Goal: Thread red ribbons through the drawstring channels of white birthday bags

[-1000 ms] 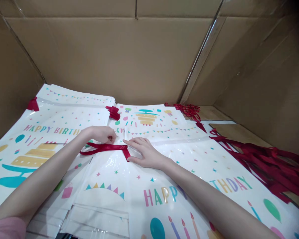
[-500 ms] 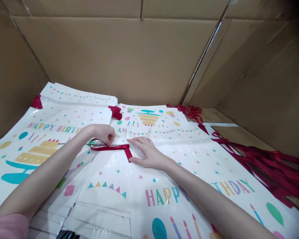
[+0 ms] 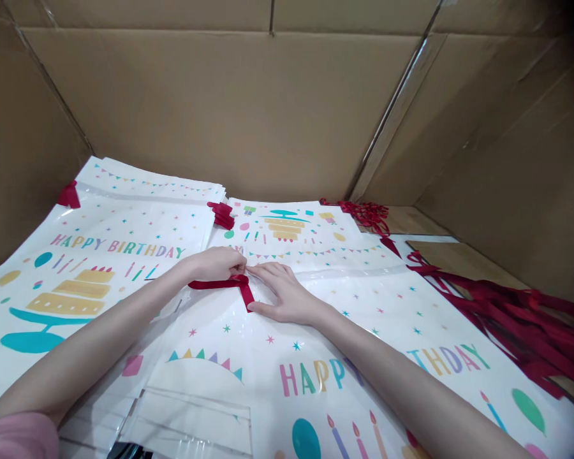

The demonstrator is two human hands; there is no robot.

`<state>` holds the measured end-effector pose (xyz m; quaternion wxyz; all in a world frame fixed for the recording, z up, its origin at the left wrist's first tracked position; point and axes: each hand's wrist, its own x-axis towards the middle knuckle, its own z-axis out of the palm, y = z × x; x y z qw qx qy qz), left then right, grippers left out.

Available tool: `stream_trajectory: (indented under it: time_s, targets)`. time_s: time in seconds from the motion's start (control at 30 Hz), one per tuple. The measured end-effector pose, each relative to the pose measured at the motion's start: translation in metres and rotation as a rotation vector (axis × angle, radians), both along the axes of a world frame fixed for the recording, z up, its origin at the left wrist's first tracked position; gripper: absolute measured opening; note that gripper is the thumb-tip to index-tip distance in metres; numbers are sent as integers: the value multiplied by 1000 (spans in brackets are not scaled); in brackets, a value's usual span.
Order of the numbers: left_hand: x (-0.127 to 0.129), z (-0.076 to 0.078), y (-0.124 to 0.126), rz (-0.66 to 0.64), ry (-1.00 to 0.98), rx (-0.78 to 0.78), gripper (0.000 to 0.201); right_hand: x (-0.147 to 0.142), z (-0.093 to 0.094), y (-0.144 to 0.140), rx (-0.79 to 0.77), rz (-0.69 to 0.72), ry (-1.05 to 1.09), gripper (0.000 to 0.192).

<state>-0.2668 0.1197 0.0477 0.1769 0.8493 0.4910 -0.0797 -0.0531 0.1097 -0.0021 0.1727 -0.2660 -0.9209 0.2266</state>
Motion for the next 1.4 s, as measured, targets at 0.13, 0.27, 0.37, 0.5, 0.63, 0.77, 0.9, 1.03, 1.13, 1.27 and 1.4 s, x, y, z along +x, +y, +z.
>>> stream_trajectory:
  time_s: [0.13, 0.27, 0.37, 0.5, 0.63, 0.77, 0.9, 1.03, 1.13, 1.27, 1.4]
  targets:
    - [-6, 6, 2, 24, 10, -106, 15, 0, 3, -2, -28, -1, 18, 61]
    - [-26, 22, 3, 125, 125, -283, 19, 2, 5, -3, -46, 31, 53, 41]
    - [-34, 26, 4, 141, 135, -320, 25, 2, 5, -3, -27, 48, 38, 30]
    - [-32, 21, 5, 71, 142, -262, 21, 2, 6, -3, -14, 43, 20, 30]
    - [-20, 9, 4, -30, 7, -197, 23, 1, 7, -4, -17, 43, 15, 29]
    - [-4, -2, 2, -39, -83, -53, 20, 1, 4, -2, -13, 47, 25, 28]
    - [-9, 5, 4, 25, -31, -157, 15, 2, 5, -3, -13, 43, 22, 29]
    - [-34, 20, 7, 171, 151, -303, 9, 3, 7, -4, -26, 54, 28, 28]
    - [-44, 24, 7, 184, 171, -347, 10, 3, 6, -4, -24, 55, 40, 27]
    - [-28, 15, 5, 87, 114, -249, 6, 2, 4, -2, -14, 49, 36, 28]
    - [-3, 0, 3, -12, -48, -35, 21, 1, 3, -1, -16, 53, 27, 29]
